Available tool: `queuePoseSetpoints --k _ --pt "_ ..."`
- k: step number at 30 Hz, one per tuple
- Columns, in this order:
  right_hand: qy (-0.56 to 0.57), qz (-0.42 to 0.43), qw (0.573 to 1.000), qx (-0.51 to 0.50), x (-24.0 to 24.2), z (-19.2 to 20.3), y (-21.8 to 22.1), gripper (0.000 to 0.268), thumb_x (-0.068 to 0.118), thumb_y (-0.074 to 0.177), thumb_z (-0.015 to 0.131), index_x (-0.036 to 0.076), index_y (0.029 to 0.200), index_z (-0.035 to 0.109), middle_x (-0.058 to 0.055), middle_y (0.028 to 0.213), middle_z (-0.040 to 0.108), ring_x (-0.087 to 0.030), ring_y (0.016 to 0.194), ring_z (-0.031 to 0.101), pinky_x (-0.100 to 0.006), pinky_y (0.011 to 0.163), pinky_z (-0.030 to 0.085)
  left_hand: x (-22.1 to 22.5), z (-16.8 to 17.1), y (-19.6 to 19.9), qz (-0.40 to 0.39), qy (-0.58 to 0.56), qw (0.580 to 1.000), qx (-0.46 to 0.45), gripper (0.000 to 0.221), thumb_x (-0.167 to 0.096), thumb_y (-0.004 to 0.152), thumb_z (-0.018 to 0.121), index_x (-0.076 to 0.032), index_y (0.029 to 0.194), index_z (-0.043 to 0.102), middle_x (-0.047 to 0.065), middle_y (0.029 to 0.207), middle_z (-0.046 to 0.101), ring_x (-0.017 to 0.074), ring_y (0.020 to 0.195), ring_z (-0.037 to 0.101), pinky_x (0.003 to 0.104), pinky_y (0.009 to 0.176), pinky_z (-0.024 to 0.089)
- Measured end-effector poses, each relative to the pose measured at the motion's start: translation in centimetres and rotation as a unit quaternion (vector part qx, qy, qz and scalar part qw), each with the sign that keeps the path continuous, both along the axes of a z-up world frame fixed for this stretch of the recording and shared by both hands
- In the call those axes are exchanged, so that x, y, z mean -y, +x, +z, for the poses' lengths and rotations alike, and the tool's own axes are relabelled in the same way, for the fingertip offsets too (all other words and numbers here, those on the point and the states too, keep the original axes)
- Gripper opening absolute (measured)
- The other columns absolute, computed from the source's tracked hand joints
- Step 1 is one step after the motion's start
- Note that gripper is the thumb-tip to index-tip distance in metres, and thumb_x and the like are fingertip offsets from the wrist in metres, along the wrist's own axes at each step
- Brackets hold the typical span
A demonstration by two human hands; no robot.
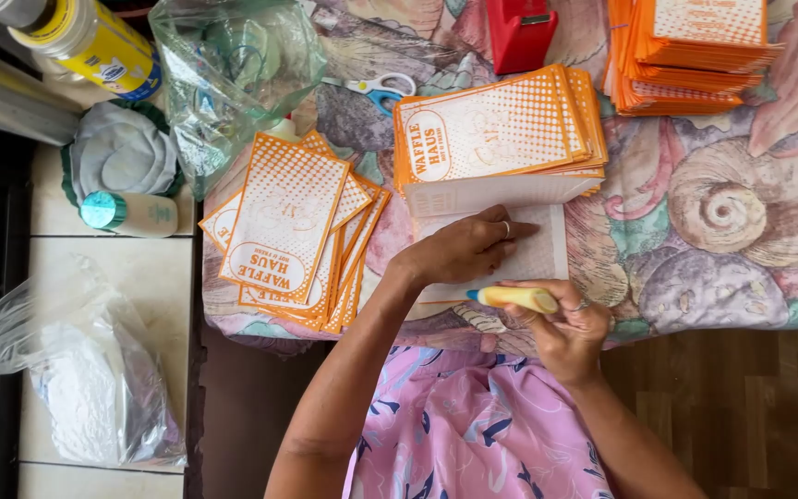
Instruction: The person applies glue from a small bottle to the inner edges of paper envelopes and folds them by hand, working through a stack on a table.
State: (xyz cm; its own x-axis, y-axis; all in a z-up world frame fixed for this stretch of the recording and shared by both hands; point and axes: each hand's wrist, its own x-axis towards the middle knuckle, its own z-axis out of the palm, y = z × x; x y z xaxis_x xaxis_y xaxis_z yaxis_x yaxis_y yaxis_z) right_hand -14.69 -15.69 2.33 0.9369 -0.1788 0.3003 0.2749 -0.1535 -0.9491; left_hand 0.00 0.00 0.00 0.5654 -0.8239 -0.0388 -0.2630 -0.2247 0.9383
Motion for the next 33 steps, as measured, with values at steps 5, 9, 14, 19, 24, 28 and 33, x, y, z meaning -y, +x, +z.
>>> queuePoseSetpoints --k 5,9,14,19,24,28,33 --pt "0.009 0.033 0.999 0.029 -4.0 1.2 1.1 0.023 -0.006 0.077 0.082 -0.008 0.098 0.072 -0.024 0.092 0.079 -0.032 0.087 0.078 -0.041 0.073 0.064 -0.3 -0.6 0.1 0.000 -0.052 0.997 -0.063 0.037 -0.009 0.105 0.049 0.000 0.139 0.059 0.024 0.106 0.057 0.0327 0.078 0.076 0.042 0.070 0.066" --pt "0.005 0.045 0.999 0.025 -4.9 0.2 1.5 0.025 -0.003 0.077 0.084 -0.007 0.099 0.074 -0.021 0.092 0.080 -0.029 0.090 0.079 -0.039 0.073 0.063 -0.3 -1.6 0.2 0.010 -0.068 0.992 -0.103 0.035 -0.012 0.107 0.049 -0.003 0.138 0.063 0.021 0.107 0.057 0.0276 0.081 0.075 0.036 0.071 0.069" --pt "0.107 0.016 0.993 -0.037 -0.3 -3.0 1.2 0.029 0.000 0.084 0.079 -0.001 0.111 0.067 -0.020 0.102 0.076 -0.025 0.096 0.074 -0.042 0.086 0.061 0.0 -2.4 0.4 0.017 -0.067 0.996 -0.058 0.032 -0.013 0.106 0.051 -0.006 0.134 0.065 0.019 0.104 0.060 0.0285 0.080 0.077 0.039 0.068 0.068" --pt "0.206 -0.093 0.970 -0.085 8.3 0.7 2.6 0.063 0.011 0.085 0.081 0.006 0.141 0.054 -0.009 0.120 0.067 -0.008 0.097 0.064 -0.021 0.083 0.059 0.6 0.8 -5.1 0.089 -0.068 0.984 0.136 0.025 -0.012 0.104 0.054 -0.005 0.124 0.068 0.012 0.098 0.065 0.0324 0.091 0.070 0.040 0.084 0.052" --pt "-0.042 -0.116 0.971 -0.203 14.5 1.8 3.1 0.034 0.014 0.106 0.070 0.006 0.136 0.057 -0.015 0.106 0.069 -0.011 0.090 0.064 -0.023 0.074 0.054 0.9 5.2 -13.3 0.119 -0.063 0.969 0.207 0.018 -0.010 0.108 0.053 0.000 0.094 0.059 0.013 0.082 0.053 0.0352 0.061 0.056 0.048 0.048 0.043" --pt "-0.277 -0.098 0.944 -0.153 14.5 2.2 2.8 0.036 0.008 0.105 0.077 -0.001 0.140 0.070 -0.009 0.096 0.066 -0.013 0.077 0.057 -0.025 0.073 0.050 -0.8 4.3 -15.7 0.143 -0.040 0.956 0.253 0.012 0.001 0.102 0.055 -0.001 0.106 0.066 0.011 0.083 0.058 0.0319 0.063 0.059 0.043 0.044 0.041" --pt "-0.499 -0.117 0.851 0.113 12.5 2.6 2.0 0.011 0.001 0.105 0.079 -0.010 0.109 0.080 -0.024 0.112 0.061 -0.039 0.106 0.059 -0.050 0.088 0.051 -4.0 5.0 -15.0 0.242 -0.025 0.892 0.381 0.014 0.011 0.098 0.059 0.007 0.110 0.064 0.020 0.096 0.067 0.0313 0.076 0.064 0.039 0.065 0.054"
